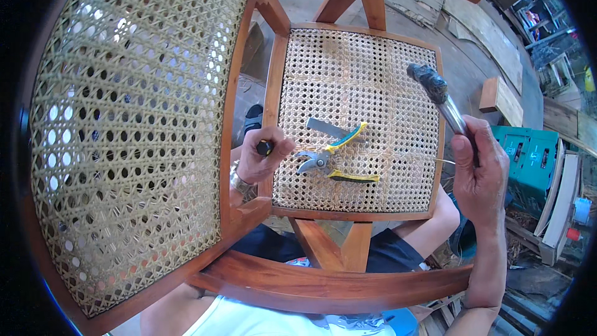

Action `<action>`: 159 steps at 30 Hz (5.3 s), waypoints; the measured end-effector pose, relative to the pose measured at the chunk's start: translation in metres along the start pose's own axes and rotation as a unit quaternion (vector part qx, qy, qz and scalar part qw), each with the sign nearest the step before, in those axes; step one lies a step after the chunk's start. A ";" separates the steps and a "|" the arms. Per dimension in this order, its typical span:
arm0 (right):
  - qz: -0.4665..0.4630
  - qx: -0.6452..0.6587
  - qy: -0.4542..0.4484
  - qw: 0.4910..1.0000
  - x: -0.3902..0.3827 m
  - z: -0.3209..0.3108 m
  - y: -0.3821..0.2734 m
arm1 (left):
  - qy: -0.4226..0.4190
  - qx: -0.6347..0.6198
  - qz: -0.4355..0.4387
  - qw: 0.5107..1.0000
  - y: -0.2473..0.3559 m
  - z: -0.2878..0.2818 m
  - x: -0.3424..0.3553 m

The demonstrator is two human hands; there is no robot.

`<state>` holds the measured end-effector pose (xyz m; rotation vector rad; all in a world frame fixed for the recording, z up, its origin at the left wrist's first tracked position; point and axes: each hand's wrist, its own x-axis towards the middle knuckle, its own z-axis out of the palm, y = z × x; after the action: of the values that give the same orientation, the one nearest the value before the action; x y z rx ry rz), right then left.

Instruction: Repairing the cane webbing of a wooden chair using a hammer, pliers, and a screwdriver.

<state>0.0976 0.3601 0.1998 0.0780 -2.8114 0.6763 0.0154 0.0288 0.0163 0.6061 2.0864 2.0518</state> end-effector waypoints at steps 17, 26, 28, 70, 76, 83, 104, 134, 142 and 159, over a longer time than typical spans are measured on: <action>0.021 0.005 -0.012 1.000 -0.001 0.001 0.004 | 0.208 0.175 -0.167 0.948 -0.038 -0.041 0.019; 0.015 0.005 -0.033 0.999 -0.001 0.005 0.008 | 0.233 0.161 -0.254 0.925 -0.106 -0.045 0.041; 0.017 0.013 -0.022 1.000 -0.001 0.006 0.009 | 0.245 0.163 -0.226 0.929 -0.112 -0.048 0.041; 0.022 0.038 -0.037 0.998 -0.002 0.000 0.006 | 0.066 0.024 -0.341 0.937 -0.079 -0.057 0.003; 0.039 0.036 -0.067 0.996 -0.002 0.006 0.005 | 0.065 0.047 -0.302 0.950 -0.105 -0.059 -0.022; 0.079 0.076 -0.260 0.959 -0.011 0.044 -0.005 | 0.128 0.109 -0.253 0.953 -0.109 -0.047 -0.020; -0.195 0.143 -0.213 0.947 0.003 0.210 -0.007 | 0.112 0.000 -0.338 0.934 -0.094 -0.049 -0.022; -0.087 -0.117 -0.117 0.982 0.083 0.168 0.183 | 0.056 0.038 -0.267 0.961 -0.087 -0.040 -0.036; -0.061 -0.063 -0.295 0.951 0.034 0.015 0.115 | 0.060 -0.004 -0.280 0.958 -0.064 -0.030 -0.036; 0.197 0.626 0.009 0.755 -0.219 -0.055 0.120 | 0.373 -0.037 -0.195 0.907 -0.062 -0.028 -0.143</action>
<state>0.3089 0.4905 0.1393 -0.2884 -1.7986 2.4604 0.1234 -0.0513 -0.0672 -0.6817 2.1844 2.2934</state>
